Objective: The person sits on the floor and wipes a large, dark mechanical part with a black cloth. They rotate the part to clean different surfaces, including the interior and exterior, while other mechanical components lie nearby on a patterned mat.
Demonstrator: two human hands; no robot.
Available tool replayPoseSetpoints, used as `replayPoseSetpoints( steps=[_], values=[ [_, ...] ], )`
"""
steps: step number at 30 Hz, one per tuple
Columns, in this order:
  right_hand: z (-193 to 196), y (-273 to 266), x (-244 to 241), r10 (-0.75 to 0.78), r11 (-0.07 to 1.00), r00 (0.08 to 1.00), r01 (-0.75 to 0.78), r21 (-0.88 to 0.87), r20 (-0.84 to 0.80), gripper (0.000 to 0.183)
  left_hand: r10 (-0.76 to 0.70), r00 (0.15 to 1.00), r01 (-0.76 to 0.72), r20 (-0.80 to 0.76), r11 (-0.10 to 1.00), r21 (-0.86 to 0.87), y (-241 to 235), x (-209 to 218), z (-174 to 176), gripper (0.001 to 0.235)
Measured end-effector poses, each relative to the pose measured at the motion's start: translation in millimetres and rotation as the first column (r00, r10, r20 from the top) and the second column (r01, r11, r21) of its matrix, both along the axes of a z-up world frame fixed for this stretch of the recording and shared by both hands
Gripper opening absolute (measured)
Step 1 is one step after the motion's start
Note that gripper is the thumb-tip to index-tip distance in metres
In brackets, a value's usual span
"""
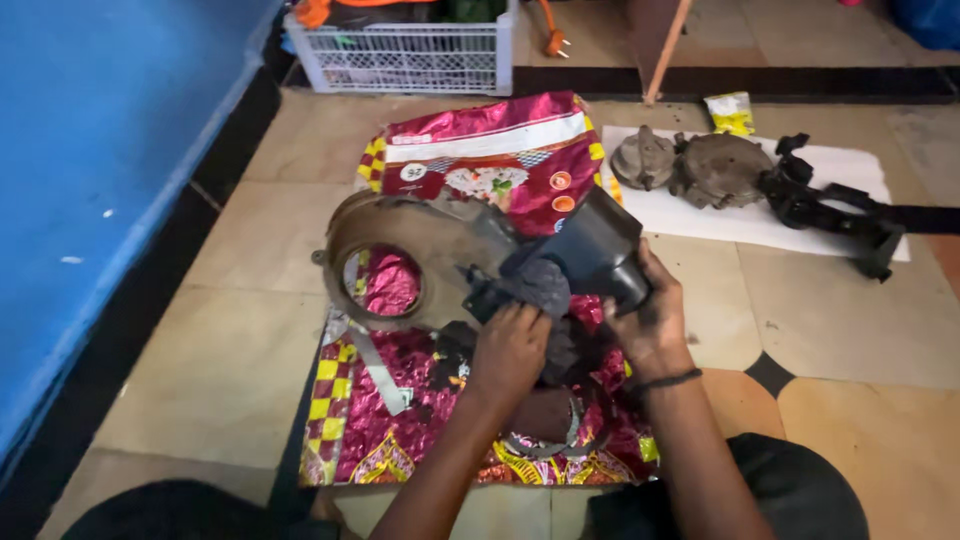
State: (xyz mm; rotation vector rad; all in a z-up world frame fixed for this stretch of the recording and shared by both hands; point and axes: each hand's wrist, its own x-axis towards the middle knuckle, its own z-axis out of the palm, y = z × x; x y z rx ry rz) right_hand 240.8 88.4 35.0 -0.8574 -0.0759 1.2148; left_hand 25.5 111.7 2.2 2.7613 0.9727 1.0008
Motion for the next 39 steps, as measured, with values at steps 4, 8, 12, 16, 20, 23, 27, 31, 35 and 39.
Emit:
replayPoseSetpoints(
  steps=[4, 8, 12, 16, 20, 23, 27, 31, 35, 39],
  values=[
    [7, -1, -2, 0.042, 0.997, 0.999, -0.043, 0.067, 0.006, 0.019, -0.041, 0.996, 0.042, 0.085, 0.999, -0.013, -17, -46, -1, 0.022],
    [11, -5, -6, 0.025, 0.999, 0.998, -0.026, 0.028, 0.055, 0.021, 0.120, 0.936, -0.040, 0.330, 0.971, -0.237, -35, -63, 18, 0.037],
    [13, -11, -20, 0.040, 0.984, 0.999, -0.035, 0.175, -0.024, 0.046, 0.141, 0.912, -0.048, 0.386, 0.969, -0.241, -22, -51, 47, 0.027],
    [-20, -6, -41, 0.054, 0.921, 0.999, -0.048, 0.386, -0.005, 0.042, -0.035, 0.949, 0.042, 0.313, 0.999, -0.014, 1, -24, 45, 0.023],
    [-68, -6, -52, 0.135, 0.941, 0.988, -0.152, 0.302, 0.078, 0.034, -0.023, 0.980, 0.006, 0.199, 0.996, 0.087, 16, -17, 21, 0.037],
    [-102, -2, -43, 0.246, 0.892, 0.969, -0.240, 0.384, 0.035, 0.023, 0.076, 0.996, -0.076, 0.038, 0.997, 0.001, 13, -7, 5, 0.042],
    [-93, 2, -48, 0.292, 0.894, 0.946, -0.322, 0.313, 0.138, 0.033, 0.139, 0.990, -0.140, 0.038, 0.990, 0.025, 4, -12, -2, 0.036],
    [-21, 4, -77, 0.228, 0.947, 0.969, -0.244, 0.208, 0.096, 0.031, 0.177, 0.984, -0.177, -0.007, 0.984, -0.034, -11, -13, -18, 0.034],
    [18, 15, -95, 0.198, 0.922, 0.966, -0.240, 0.303, 0.164, 0.033, 0.209, 0.976, -0.211, -0.057, 0.977, -0.033, -29, -28, -33, 0.022],
    [19, 14, -94, 0.208, 0.925, 0.969, -0.240, 0.295, 0.135, 0.029, 0.183, 0.982, -0.188, -0.045, 0.957, -0.219, -37, -37, -12, 0.036]
  ],
)
